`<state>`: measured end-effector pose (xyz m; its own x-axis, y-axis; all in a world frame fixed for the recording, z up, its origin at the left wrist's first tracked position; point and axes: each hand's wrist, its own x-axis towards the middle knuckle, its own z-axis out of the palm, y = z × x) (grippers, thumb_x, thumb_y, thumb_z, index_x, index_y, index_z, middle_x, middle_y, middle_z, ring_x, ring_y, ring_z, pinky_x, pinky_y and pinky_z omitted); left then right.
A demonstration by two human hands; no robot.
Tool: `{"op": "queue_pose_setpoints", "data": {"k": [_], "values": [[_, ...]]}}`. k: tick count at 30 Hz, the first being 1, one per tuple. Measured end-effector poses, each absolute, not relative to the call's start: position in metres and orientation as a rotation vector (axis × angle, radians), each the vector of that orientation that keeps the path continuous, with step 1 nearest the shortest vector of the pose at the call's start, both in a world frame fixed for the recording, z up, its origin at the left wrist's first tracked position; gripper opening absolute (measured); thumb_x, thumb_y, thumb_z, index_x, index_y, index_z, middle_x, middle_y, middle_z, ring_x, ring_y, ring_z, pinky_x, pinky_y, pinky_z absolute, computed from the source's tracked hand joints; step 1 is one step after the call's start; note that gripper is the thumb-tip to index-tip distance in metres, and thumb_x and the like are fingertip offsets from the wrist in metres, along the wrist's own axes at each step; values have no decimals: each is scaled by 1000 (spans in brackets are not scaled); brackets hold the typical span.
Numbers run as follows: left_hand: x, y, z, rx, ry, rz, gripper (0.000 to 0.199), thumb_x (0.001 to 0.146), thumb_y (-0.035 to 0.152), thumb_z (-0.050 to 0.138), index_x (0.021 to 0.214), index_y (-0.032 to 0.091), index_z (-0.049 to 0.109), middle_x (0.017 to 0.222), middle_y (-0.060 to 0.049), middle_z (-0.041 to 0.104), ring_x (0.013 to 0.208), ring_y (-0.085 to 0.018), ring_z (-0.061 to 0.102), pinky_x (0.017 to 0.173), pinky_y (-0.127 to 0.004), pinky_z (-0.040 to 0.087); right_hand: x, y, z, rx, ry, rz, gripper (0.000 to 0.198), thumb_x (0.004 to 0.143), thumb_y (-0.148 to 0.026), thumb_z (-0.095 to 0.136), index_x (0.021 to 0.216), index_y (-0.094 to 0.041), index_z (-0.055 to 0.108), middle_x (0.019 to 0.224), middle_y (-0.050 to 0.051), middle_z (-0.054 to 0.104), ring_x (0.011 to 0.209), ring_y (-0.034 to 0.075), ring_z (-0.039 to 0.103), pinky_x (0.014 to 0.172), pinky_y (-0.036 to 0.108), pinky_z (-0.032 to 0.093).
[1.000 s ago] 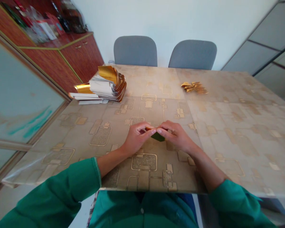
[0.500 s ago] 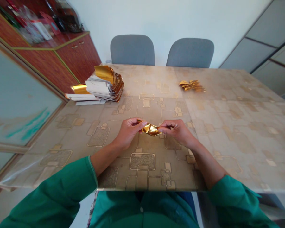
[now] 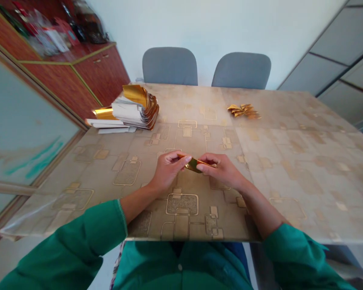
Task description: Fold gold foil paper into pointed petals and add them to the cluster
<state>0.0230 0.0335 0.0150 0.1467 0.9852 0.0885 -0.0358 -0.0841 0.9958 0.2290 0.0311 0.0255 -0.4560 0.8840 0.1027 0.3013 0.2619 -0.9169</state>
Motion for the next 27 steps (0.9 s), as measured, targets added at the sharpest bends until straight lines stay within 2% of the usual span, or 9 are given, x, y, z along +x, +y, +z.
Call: {"op": "queue_pose_setpoints", "data": {"k": [3, 6, 9, 11, 17, 19, 21, 23, 27], "values": [[26, 32, 11, 1266, 1020, 1148, 23, 74, 38, 76, 81, 16, 75, 70, -1, 69, 57, -10, 55, 54, -21, 45, 222, 30, 19, -1103, -1841, 1193, 30, 87, -44, 64, 72, -18, 65, 65, -2, 61, 61, 11, 51, 58, 24, 35], [24, 34, 9, 1191, 971, 1117, 26, 70, 36, 79, 88, 18, 76, 77, -1, 70, 62, -10, 58, 58, -20, 47, 225, 30, 17, -1135, -1790, 1149, 28, 84, -43, 67, 72, -18, 66, 66, -2, 63, 61, 10, 51, 58, 23, 35], [21, 37, 10, 1176, 967, 1100, 20, 70, 35, 80, 73, 17, 73, 67, 1, 66, 61, -9, 55, 59, -19, 45, 228, 30, 18, -1139, -1782, 1125, 27, 84, -42, 68, 73, -17, 67, 66, -1, 64, 61, 10, 52, 58, 23, 36], [19, 38, 11, 1190, 969, 1088, 24, 71, 37, 80, 66, 16, 70, 65, 0, 64, 61, -9, 54, 60, -19, 44, 231, 30, 21, -1115, -1770, 1167, 28, 84, -43, 68, 74, -17, 68, 67, -1, 65, 61, 11, 53, 58, 24, 37], [16, 43, 10, 1158, 943, 1048, 31, 71, 44, 79, 67, 16, 69, 67, -1, 64, 63, -10, 56, 59, -20, 45, 245, 32, 27, -1076, -1835, 1362, 35, 90, -49, 60, 86, -18, 74, 74, 2, 71, 65, 13, 59, 62, 26, 44], [17, 43, 11, 1157, 980, 1079, 30, 72, 44, 79, 70, 15, 70, 69, -1, 65, 65, -11, 58, 60, -20, 47, 245, 33, 27, -1104, -1887, 1262, 36, 92, -48, 58, 83, -18, 74, 71, 1, 70, 63, 13, 58, 60, 25, 43], [19, 41, 12, 1119, 1044, 1151, 31, 73, 43, 78, 85, 16, 70, 80, -3, 69, 67, -11, 61, 61, -21, 50, 240, 32, 23, -1140, -1908, 1034, 33, 94, -44, 56, 82, -19, 75, 71, 1, 71, 63, 14, 60, 60, 26, 42], [21, 36, 13, 1080, 1082, 1224, 37, 74, 42, 77, 98, 17, 66, 88, -4, 72, 67, -11, 64, 61, -22, 52, 232, 31, 19, -1182, -1904, 736, 29, 96, -39, 54, 90, -21, 75, 76, 2, 73, 66, 16, 63, 62, 27, 43], [29, 27, 14, 1128, 1012, 1162, 32, 77, 41, 76, 89, 15, 63, 97, -6, 72, 79, -15, 70, 64, -23, 56, 219, 25, 12, -1239, -2016, 286, 29, 99, -32, 47, 97, -21, 74, 80, 6, 73, 66, 16, 60, 65, 29, 42]]}}
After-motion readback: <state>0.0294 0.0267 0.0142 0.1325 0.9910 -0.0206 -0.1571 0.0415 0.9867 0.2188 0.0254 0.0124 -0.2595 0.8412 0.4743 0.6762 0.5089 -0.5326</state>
